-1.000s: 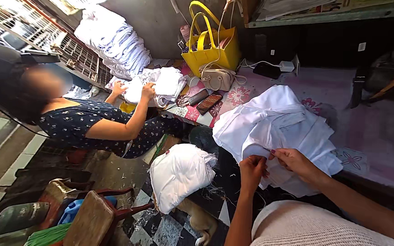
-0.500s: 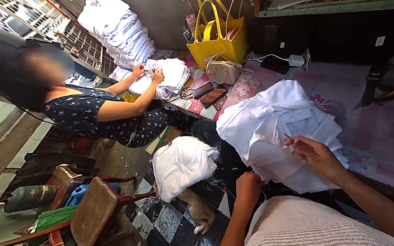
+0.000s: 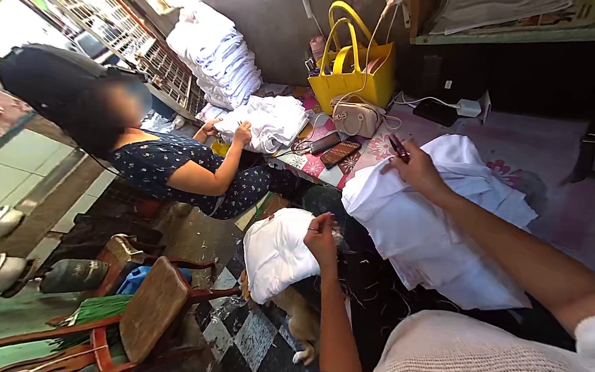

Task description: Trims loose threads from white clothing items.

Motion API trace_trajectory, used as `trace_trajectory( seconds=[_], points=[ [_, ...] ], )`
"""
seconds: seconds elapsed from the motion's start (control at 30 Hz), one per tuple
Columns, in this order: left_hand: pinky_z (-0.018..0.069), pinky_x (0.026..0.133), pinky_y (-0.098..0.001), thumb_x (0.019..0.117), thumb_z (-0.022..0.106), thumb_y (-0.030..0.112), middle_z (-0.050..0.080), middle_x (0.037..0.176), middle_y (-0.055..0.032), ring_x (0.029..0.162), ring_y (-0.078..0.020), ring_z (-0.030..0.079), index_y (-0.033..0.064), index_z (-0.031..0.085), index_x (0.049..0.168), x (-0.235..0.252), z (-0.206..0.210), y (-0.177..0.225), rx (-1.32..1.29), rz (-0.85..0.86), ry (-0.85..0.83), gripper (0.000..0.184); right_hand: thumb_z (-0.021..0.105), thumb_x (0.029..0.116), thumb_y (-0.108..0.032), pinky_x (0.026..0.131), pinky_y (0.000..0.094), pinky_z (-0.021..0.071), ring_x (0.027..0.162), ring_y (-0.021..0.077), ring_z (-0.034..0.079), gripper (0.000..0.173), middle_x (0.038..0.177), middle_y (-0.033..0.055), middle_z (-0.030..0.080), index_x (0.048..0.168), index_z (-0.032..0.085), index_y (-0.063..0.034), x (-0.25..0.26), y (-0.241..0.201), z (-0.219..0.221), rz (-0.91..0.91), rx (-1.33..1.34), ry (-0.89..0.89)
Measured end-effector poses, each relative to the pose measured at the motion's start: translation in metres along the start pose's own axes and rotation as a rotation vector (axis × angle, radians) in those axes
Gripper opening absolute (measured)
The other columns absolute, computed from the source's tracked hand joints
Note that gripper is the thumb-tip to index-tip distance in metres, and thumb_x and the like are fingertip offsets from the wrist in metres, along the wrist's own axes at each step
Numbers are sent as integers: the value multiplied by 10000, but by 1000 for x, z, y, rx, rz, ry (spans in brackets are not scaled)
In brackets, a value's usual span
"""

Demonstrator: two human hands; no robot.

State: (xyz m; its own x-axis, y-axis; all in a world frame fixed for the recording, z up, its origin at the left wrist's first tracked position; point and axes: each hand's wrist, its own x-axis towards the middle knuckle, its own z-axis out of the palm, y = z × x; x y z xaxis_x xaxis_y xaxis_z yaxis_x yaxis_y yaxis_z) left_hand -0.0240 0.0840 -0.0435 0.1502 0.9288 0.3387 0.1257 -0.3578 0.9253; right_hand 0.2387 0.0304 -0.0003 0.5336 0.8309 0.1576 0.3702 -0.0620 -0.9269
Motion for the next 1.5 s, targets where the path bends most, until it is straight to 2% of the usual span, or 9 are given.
trace_trajectory(
  seconds=[0.13,0.4,0.47,0.53,0.67,1.07,1.27,1.37,1.5],
  points=[
    [599,665,-279,956,654,5,726,799,-123,643,-108,687,-95,715,1027,-5,-11,-21,256,-211,-66,137,525,1076,-196,745,559,538,770,337,673,297,908,199,700,1200,607,60,33,64,33,-3,-65,104],
    [569,795,-426,933,669,42,740,908,-140,822,-212,702,-36,742,1105,-13,16,-39,481,-136,-165,201,504,1037,-126,752,324,523,824,158,618,261,1047,156,680,1124,706,14,-59,55,-9,-80,-40,23],
    [271,1072,-789,898,698,61,533,1486,-232,1409,-482,440,15,574,1436,-2,18,-31,628,-91,-306,553,620,981,-125,767,290,549,857,158,639,201,1048,171,673,1055,758,1,-88,60,-28,-111,-74,-39],
    [69,1049,-884,914,714,128,358,1602,-275,1493,-563,228,40,472,1525,2,21,-18,686,-72,-408,664,740,910,-158,772,332,569,867,197,648,173,1040,179,658,1028,793,-42,-112,70,-49,-116,-133,-110],
    [501,1007,-565,919,731,175,748,1083,-170,1076,-346,699,-10,764,1053,-32,48,16,516,298,-362,231,833,829,-186,659,557,546,823,351,674,287,1068,204,660,1113,800,-159,-134,77,-61,-134,-400,-219],
    [545,592,-259,811,692,-9,636,713,-122,623,-172,625,-49,727,824,-75,101,28,195,580,-354,55,711,814,-63,499,493,517,659,361,676,281,1014,238,679,1091,757,-45,-120,37,-22,-335,-449,186],
    [590,718,-342,831,715,-40,710,848,-192,751,-227,695,-48,776,920,-33,66,-15,389,259,-205,109,636,843,43,490,543,515,608,378,654,411,961,236,678,1153,796,-174,-159,69,-1,-243,-490,-41],
    [575,873,-401,857,635,-82,683,1062,-271,977,-321,684,-66,758,1021,-56,58,-17,406,212,-175,206,653,880,19,726,620,551,871,421,689,322,1121,244,672,1122,796,-138,-178,56,-20,73,-426,-415],
    [562,896,-248,840,620,-75,682,1041,-193,1005,-161,672,-79,722,934,-100,69,33,110,337,-232,139,615,947,-30,761,532,568,833,344,673,202,985,222,676,1073,773,-10,-159,39,-50,80,-234,-136]
  ],
)
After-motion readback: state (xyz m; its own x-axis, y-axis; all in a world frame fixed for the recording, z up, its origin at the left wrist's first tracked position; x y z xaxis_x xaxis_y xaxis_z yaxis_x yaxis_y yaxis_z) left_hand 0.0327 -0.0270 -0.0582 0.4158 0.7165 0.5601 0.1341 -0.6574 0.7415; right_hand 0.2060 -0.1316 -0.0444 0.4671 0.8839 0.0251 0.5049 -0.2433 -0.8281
